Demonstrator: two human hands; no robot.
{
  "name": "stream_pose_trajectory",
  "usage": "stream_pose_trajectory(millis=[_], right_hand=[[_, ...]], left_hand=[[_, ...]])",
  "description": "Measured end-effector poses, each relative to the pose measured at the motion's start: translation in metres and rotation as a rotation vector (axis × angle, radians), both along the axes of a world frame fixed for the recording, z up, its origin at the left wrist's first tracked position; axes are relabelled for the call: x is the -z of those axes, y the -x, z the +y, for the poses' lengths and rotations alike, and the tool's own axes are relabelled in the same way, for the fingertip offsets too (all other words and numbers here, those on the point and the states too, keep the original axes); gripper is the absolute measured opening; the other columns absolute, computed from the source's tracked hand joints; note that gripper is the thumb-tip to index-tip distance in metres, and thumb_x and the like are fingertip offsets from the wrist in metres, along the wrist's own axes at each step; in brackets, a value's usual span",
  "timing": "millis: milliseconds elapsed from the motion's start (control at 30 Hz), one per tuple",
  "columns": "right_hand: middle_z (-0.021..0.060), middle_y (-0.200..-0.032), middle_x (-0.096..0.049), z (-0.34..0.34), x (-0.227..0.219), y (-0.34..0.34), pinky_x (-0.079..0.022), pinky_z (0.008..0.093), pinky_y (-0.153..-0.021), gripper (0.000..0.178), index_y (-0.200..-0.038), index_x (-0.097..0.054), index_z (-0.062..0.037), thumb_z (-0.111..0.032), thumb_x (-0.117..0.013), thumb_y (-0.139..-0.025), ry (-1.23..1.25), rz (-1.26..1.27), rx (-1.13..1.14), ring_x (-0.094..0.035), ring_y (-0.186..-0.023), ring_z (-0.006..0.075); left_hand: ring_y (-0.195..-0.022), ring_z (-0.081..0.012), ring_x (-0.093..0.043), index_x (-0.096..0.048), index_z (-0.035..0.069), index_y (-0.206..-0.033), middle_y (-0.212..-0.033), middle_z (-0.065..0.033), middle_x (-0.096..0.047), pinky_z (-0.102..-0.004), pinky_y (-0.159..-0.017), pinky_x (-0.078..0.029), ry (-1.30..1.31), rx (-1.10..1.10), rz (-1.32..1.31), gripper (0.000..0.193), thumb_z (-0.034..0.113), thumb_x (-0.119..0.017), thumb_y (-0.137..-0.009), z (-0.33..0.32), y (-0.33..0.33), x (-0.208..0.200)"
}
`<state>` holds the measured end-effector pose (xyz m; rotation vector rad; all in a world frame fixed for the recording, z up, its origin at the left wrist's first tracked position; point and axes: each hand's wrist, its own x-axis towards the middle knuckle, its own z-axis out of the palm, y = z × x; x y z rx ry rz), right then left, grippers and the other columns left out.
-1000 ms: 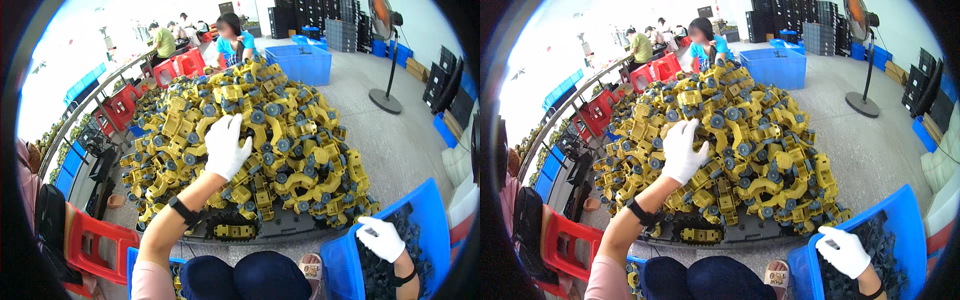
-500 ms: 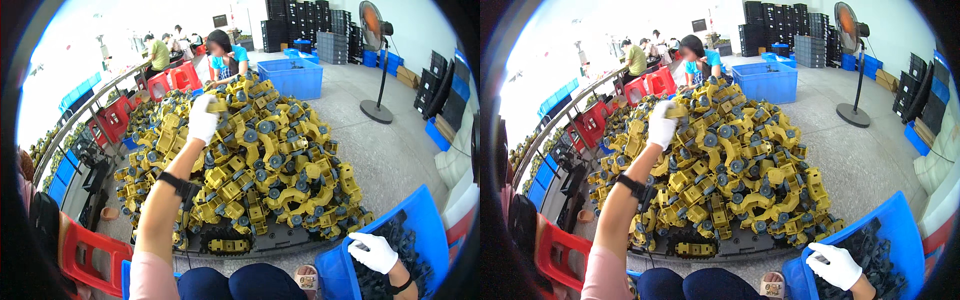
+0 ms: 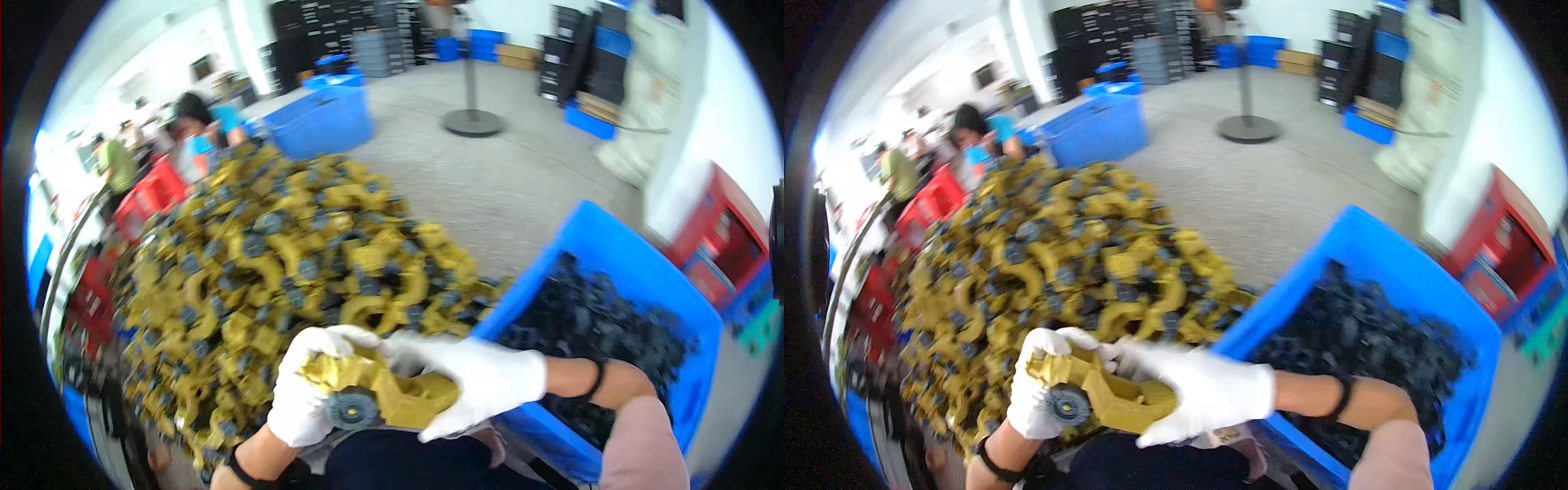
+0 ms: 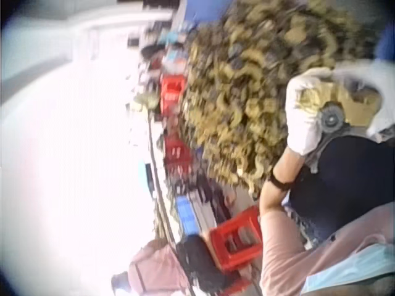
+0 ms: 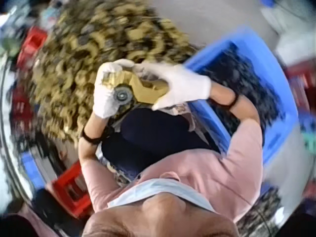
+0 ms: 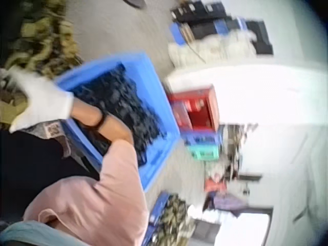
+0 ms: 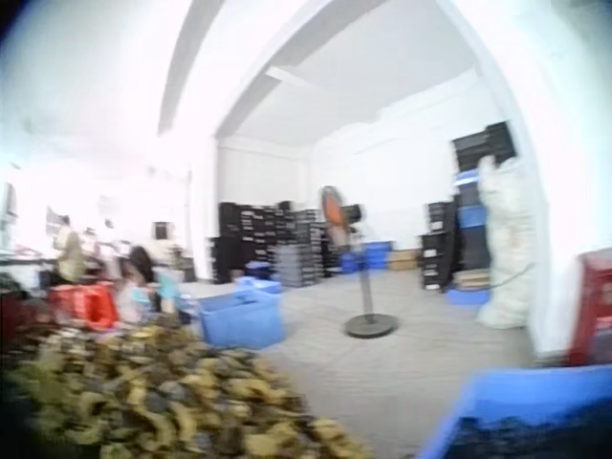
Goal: Assembling plastic components onto yellow toy tractors in a factory.
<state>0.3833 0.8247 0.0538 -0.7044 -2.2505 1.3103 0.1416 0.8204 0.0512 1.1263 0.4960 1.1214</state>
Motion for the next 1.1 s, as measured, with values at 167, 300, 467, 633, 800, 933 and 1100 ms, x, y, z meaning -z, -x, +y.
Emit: stream_pose_trajectory(millis=[167,300,467,633,800,933,1100], right_hand=[[0.0060,-0.116,-0.059,-0.031,0.028,-0.001,-0.046,0.0285,-0.092,0.068,-0.139,-0.041,-0.0021,-0.034,-0.072,-0.087,0.810,0.419,0.139,-0.056,-0.108,0.0126],[0.0162,-0.115,-0.057,-0.029,0.014,-0.010,-0.047,0.0316,-0.088,0.064,-0.132,-0.041,0.0013,-0.031,-0.073,-0.087,0.325,0.225,0.497,-0.057,-0.106,0.0183],[0.0259,-0.115,-0.057,-0.038,0.051,-0.032,-0.048,0.0409,-0.091,0.076,-0.134,-0.038,0.0064,-0.048,-0.066,-0.088,0.043,0.064,0.347,-0.058,-0.106,0.0377],[0.0179,-0.092,-0.068,0.006,0.093,-0.184,-0.051,0.0429,-0.085,0.028,-0.095,-0.070,-0.0059,-0.030,-0.058,-0.087,-0.440,-0.549,0.942,-0.063,-0.092,0.0343],[0.0173,-0.114,-0.065,-0.009,0.171,-0.336,-0.051,0.0445,-0.091,0.041,-0.111,-0.069,-0.0108,-0.032,-0.068,-0.076,-0.015,-1.238,1.118,-0.062,-0.107,0.0345],[0.0177,-0.135,-0.055,-0.010,0.234,-0.361,-0.042,0.0433,-0.104,0.069,-0.140,-0.048,-0.0127,-0.049,-0.064,-0.083,0.103,-1.044,1.075,-0.052,-0.123,0.0370],[0.0158,-0.127,-0.061,-0.003,0.230,-0.341,-0.044,0.0441,-0.100,0.061,-0.135,-0.052,-0.0141,-0.047,-0.065,-0.085,0.240,-1.010,1.197,-0.057,-0.117,0.0359]], left_hand=[[-0.106,-0.0266,-0.061,-0.055,0.008,-0.117,-0.118,-0.0131,-0.060,-0.0399,-0.092,-0.051,0.529,0.002,-0.101,0.031,0.032,-0.053,-0.098,0.019,-0.058,0.010],[-0.108,-0.0215,-0.056,-0.049,0.007,-0.127,-0.115,-0.0054,-0.059,-0.0373,-0.097,-0.046,0.244,-0.026,0.155,0.059,0.036,-0.072,-0.082,0.032,-0.075,0.010],[-0.092,-0.0224,-0.063,-0.047,0.004,-0.130,-0.106,-0.0087,-0.062,-0.0356,-0.087,-0.052,0.403,0.064,0.345,0.074,0.014,-0.084,-0.068,0.034,-0.100,0.007],[-0.080,-0.0186,-0.066,-0.050,0.001,-0.126,-0.095,-0.0094,-0.065,-0.0319,-0.073,-0.058,0.326,-0.058,0.210,0.066,0.043,-0.073,-0.081,0.043,-0.060,0.009],[-0.078,-0.0188,-0.066,-0.056,-0.001,-0.119,-0.095,-0.0111,-0.066,-0.0301,-0.070,-0.057,0.412,-0.129,0.036,0.050,0.039,-0.065,-0.091,0.055,-0.045,0.035],[-0.077,-0.0201,-0.065,-0.056,0.001,-0.117,-0.094,-0.0116,-0.066,-0.0305,-0.071,-0.057,0.456,-0.164,0.056,0.046,0.039,-0.064,-0.092,0.058,-0.042,0.044],[-0.088,-0.0256,-0.067,-0.056,-0.001,-0.120,-0.100,-0.0163,-0.066,-0.0371,-0.082,-0.057,0.445,-0.117,0.067,0.051,0.037,-0.067,-0.088,0.062,-0.026,0.055]])
